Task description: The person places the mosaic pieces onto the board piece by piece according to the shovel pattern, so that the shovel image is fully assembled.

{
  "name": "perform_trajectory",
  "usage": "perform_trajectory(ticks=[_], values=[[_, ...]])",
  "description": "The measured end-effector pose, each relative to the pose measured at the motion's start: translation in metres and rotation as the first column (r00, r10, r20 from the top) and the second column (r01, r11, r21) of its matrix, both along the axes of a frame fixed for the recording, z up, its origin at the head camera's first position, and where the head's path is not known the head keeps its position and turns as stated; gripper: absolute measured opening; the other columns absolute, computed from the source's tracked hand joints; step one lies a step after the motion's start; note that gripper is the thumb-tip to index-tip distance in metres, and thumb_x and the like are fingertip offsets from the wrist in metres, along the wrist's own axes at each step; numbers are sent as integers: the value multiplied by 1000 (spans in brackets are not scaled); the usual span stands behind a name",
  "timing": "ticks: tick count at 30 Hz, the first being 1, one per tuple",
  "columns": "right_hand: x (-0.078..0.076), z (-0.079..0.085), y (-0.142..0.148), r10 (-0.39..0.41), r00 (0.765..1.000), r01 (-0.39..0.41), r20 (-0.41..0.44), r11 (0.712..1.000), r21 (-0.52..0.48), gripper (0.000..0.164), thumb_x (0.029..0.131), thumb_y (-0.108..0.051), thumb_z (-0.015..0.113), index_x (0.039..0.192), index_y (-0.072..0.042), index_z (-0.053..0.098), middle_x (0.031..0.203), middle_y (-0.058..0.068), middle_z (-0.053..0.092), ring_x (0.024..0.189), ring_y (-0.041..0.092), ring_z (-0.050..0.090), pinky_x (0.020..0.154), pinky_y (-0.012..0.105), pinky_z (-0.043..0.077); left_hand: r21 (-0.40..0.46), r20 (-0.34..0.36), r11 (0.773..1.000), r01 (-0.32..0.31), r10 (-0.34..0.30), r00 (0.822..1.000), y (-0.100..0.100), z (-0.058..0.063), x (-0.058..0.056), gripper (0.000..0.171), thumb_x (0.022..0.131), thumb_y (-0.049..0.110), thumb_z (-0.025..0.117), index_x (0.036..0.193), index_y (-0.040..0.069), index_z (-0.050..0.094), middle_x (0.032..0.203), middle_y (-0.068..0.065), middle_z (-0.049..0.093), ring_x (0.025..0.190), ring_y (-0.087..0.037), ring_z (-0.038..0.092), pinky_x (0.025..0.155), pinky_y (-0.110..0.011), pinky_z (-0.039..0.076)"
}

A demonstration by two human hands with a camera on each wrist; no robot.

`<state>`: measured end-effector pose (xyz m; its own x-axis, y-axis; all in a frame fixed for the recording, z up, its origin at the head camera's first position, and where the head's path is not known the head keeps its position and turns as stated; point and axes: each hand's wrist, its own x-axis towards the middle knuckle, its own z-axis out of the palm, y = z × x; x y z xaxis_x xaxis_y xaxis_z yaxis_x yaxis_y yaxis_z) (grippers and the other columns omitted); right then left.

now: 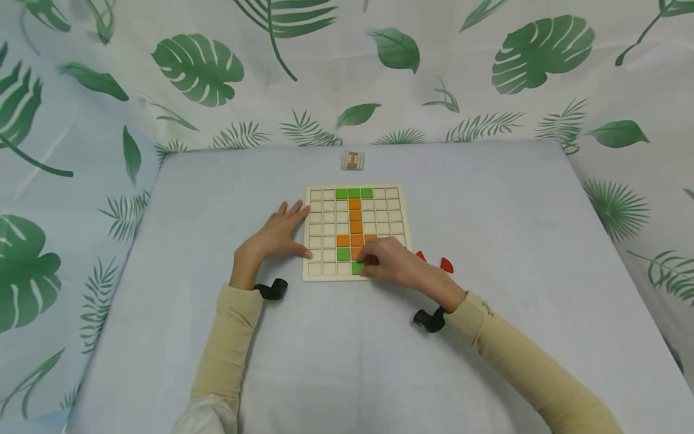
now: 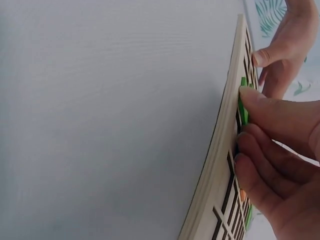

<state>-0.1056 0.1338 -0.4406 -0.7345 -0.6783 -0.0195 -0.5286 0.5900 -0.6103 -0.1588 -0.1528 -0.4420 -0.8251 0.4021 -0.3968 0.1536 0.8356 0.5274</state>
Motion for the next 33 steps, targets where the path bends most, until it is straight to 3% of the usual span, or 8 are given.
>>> perform_trajectory(ticks=[7,14,22,33], values=[[1,2,7,63,998,-64,-22,997,-37,17,86,4,74,103,1,76,95,9,75,78,13,62,73,25,57,2,1,1000,1,-1,1000,0,0,2,113,83,34,86,166,12,14,174,-10,-1,160,-36,-12,130,-53,-3],[7,4,13,79,996,-80,-41,996,-40,15,89,0,76,104,-1,78,99,7,77,82,13,65,75,25,58,-6,0,1000,4,-4,1000,-1,1,4,111,84,33,86,166,11,15,174,-11,0,160,-37,-11,130,-54,-2],[12,8,29,6,998,-10,-57,998,-69,15,89,0,76,103,-4,78,99,4,76,84,13,66,75,27,58,-14,-8,1000,0,0,1000,-1,5,6,111,84,33,86,166,10,14,174,-12,0,159,-38,-10,130,-54,-2],[18,8,69,-130,989,125,-77,990,-64,18,88,-2,78,106,-3,75,95,2,73,76,10,58,64,26,53,-8,-7,1000,1,-1,1000,1,5,5,111,84,33,86,166,10,14,174,-12,1,159,-38,-10,130,-54,-2]])
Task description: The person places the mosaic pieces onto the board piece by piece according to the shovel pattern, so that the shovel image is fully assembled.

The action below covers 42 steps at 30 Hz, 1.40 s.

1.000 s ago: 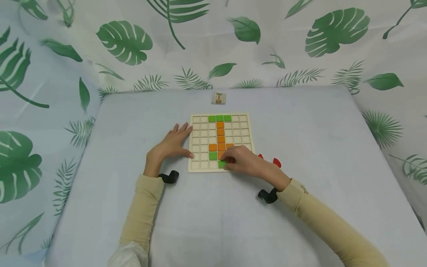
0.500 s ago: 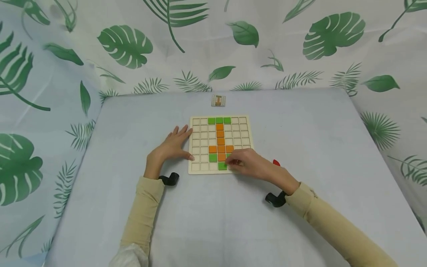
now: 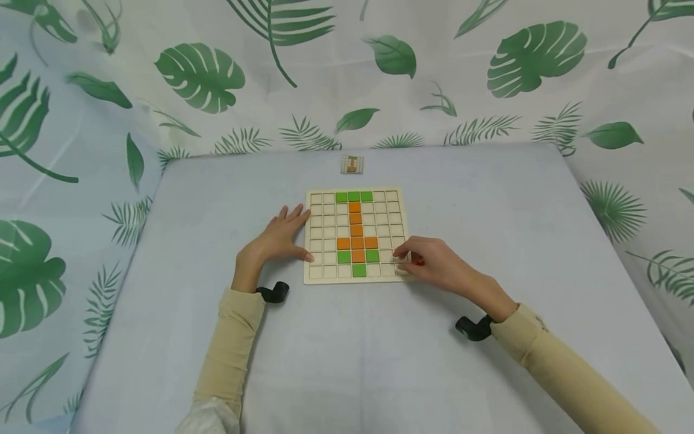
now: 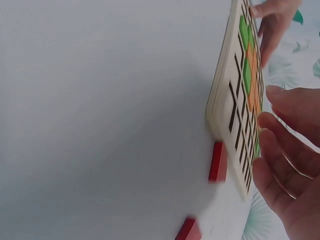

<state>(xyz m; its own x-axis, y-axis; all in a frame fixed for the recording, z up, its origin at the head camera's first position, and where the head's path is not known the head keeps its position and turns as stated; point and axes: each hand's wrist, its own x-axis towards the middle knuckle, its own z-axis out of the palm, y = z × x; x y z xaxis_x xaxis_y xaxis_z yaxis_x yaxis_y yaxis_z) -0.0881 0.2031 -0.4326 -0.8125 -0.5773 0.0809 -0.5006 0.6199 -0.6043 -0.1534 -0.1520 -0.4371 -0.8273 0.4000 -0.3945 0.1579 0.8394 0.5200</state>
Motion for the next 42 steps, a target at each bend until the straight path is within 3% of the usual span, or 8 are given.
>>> perform_trajectory(ticks=[6,16,26,31,42], values=[[4,2,19,-43,999,44,-15,999,12,20,87,1,78,107,-1,75,95,6,73,80,14,64,70,31,58,-16,7,1000,7,-7,1000,-1,-3,0,112,84,34,85,166,11,13,174,-11,-1,159,-37,-12,130,-54,-3],[8,-2,39,-93,995,95,-36,994,47,22,85,4,78,106,-2,75,97,6,73,78,14,62,67,28,56,-15,-6,1000,20,-20,1000,-1,-5,-2,112,85,35,85,166,10,12,174,-12,-1,159,-39,-11,130,-55,-3],[6,-7,42,-95,995,97,-35,992,74,25,85,6,77,110,2,75,96,9,72,78,16,61,67,30,55,-21,-3,1000,16,-16,1000,-2,-6,-4,113,84,36,85,167,11,12,174,-11,-2,159,-38,-13,130,-54,-3],[2,-9,40,-85,996,87,-19,990,108,30,86,8,75,115,0,76,99,9,71,80,17,58,67,26,52,-21,-6,1000,14,-14,1000,-1,-5,-4,112,84,35,85,166,10,13,174,-12,-1,159,-39,-12,130,-55,-3],[1,-11,37,-85,995,92,-51,985,146,25,85,9,74,108,0,76,99,9,68,79,17,57,67,27,51,-17,-7,1000,6,-6,1000,-1,-5,-4,112,84,36,86,167,12,14,174,-11,-1,159,-38,-11,130,-55,-3]])
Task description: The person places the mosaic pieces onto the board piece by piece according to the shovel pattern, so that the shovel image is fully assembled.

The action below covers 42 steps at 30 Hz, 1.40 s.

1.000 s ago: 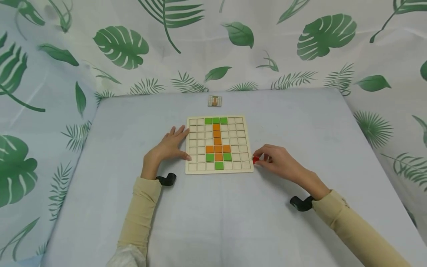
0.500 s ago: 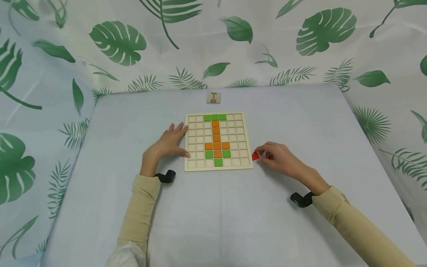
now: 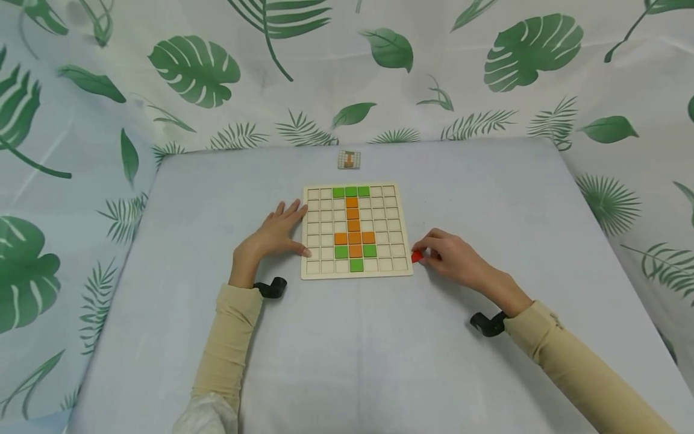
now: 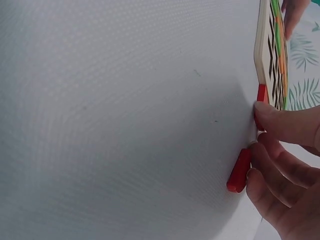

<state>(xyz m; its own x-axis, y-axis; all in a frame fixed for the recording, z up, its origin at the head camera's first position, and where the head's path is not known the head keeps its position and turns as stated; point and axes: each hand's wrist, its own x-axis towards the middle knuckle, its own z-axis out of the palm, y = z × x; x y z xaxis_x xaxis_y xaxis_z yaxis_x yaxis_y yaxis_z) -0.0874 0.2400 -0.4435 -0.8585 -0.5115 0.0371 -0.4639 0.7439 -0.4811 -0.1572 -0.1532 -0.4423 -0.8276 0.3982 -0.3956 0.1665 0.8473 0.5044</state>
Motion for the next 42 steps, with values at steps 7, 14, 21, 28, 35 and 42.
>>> perform_trajectory(ticks=[7,14,21,28,35,42], values=[[-1,2,-2,-42,998,42,49,999,5,22,85,8,76,104,-1,70,97,8,68,79,17,58,67,28,53,16,-2,1000,0,0,1000,-2,0,-1,113,83,37,87,166,12,15,174,-11,0,159,-38,-12,130,-55,-3],[-1,1,-2,-47,993,47,106,999,-2,21,86,8,75,103,-2,68,93,6,71,80,16,61,72,32,56,18,-1,1000,4,-4,1000,-2,0,0,113,83,36,86,166,11,14,174,-11,0,159,-38,-12,130,-55,-2],[-1,3,-4,-16,997,22,80,997,-75,21,86,6,77,104,-3,70,96,5,73,85,17,65,72,31,57,17,2,1000,9,-9,1000,-1,1,1,113,83,36,86,166,11,14,174,-11,0,159,-38,-12,130,-55,-2],[-5,4,-9,14,999,-8,41,989,-145,25,85,11,75,107,-2,71,99,5,73,87,18,67,74,31,59,15,-2,1000,6,-6,1000,-3,1,1,112,84,36,85,166,11,14,174,-11,0,159,-38,-11,130,-55,-2],[-10,6,-20,48,997,-33,66,978,-204,25,87,7,75,111,-2,75,100,4,70,89,18,71,82,36,63,18,-2,1000,10,-10,1000,-4,2,1,112,85,36,85,166,11,13,174,-12,0,159,-38,-12,130,-55,-2],[-15,4,-34,59,995,-41,83,977,-208,36,89,4,75,124,0,67,100,7,71,89,21,71,83,39,63,31,1,999,12,-12,1000,-4,3,1,112,84,36,85,166,11,13,174,-12,0,159,-38,-12,130,-54,-3]])
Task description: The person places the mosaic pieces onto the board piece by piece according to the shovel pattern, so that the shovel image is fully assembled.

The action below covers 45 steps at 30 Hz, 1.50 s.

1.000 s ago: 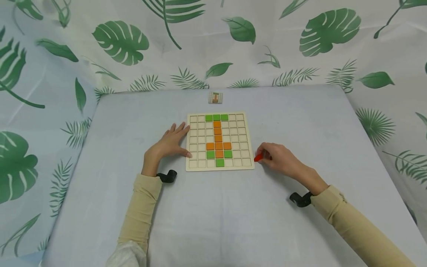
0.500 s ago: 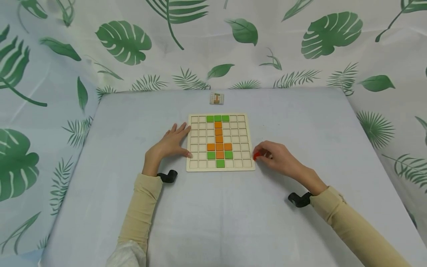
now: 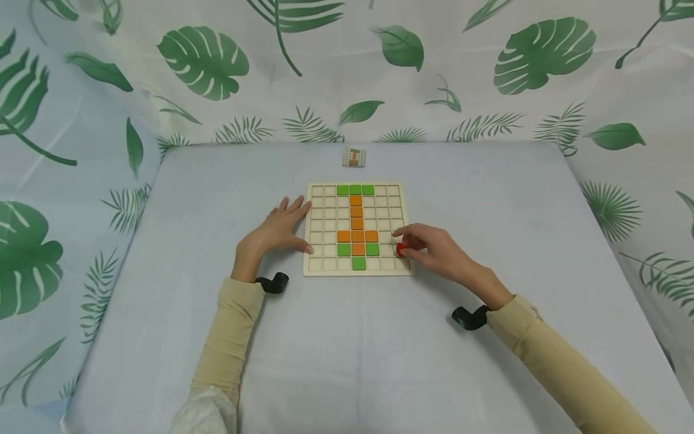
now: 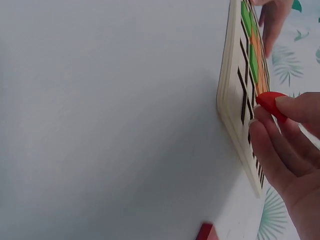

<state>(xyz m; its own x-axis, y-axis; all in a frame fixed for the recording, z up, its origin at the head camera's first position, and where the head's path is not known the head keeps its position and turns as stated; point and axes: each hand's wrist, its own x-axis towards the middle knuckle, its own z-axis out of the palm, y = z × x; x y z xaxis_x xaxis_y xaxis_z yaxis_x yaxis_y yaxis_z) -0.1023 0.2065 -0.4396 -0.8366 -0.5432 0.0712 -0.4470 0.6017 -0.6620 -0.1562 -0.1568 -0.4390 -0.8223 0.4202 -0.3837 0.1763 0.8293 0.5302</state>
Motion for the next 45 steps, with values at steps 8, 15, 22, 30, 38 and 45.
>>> perform_trajectory(ticks=[8,15,22,30,38,45], values=[[-3,1,-15,-5,998,7,69,1000,-25,28,90,2,75,116,1,66,100,8,73,88,21,70,83,40,62,-6,-5,1000,7,-7,1000,1,0,-1,112,84,36,85,166,11,13,174,-13,0,159,-39,-11,130,-55,-2],[-4,-1,-31,31,996,-26,88,998,-59,20,89,2,75,108,-1,71,103,9,75,89,20,71,83,35,63,-11,1,1000,0,0,1000,1,0,-2,112,84,35,85,166,11,13,174,-12,0,159,-38,-12,130,-55,-3],[-7,1,-45,70,994,-62,83,994,-89,20,89,4,75,109,0,71,105,10,75,91,21,72,83,34,63,-18,-3,1000,-10,10,1000,1,0,-2,112,84,35,86,166,11,13,174,-11,0,159,-38,-11,130,-54,-2],[-8,0,-60,130,989,-119,70,983,-140,22,88,4,76,109,2,72,103,10,76,90,21,72,83,33,63,-21,-3,1000,-13,13,1000,1,-3,-3,112,84,36,86,167,12,14,174,-10,0,160,-36,-11,131,-53,-2],[-13,-6,-76,173,984,-168,36,980,-105,19,89,3,76,108,-2,76,102,7,77,87,17,72,81,31,62,-9,1,1000,-20,20,1000,1,-2,-2,112,83,36,86,166,12,15,174,-10,1,160,-35,-10,131,-53,-2],[-14,-7,-89,224,975,-222,16,973,-64,17,90,-2,76,107,-3,79,102,6,78,89,17,70,81,32,61,-19,3,1000,-13,13,1000,-1,-4,-4,113,83,38,86,167,14,14,175,-8,0,160,-34,-11,131,-52,-2]])
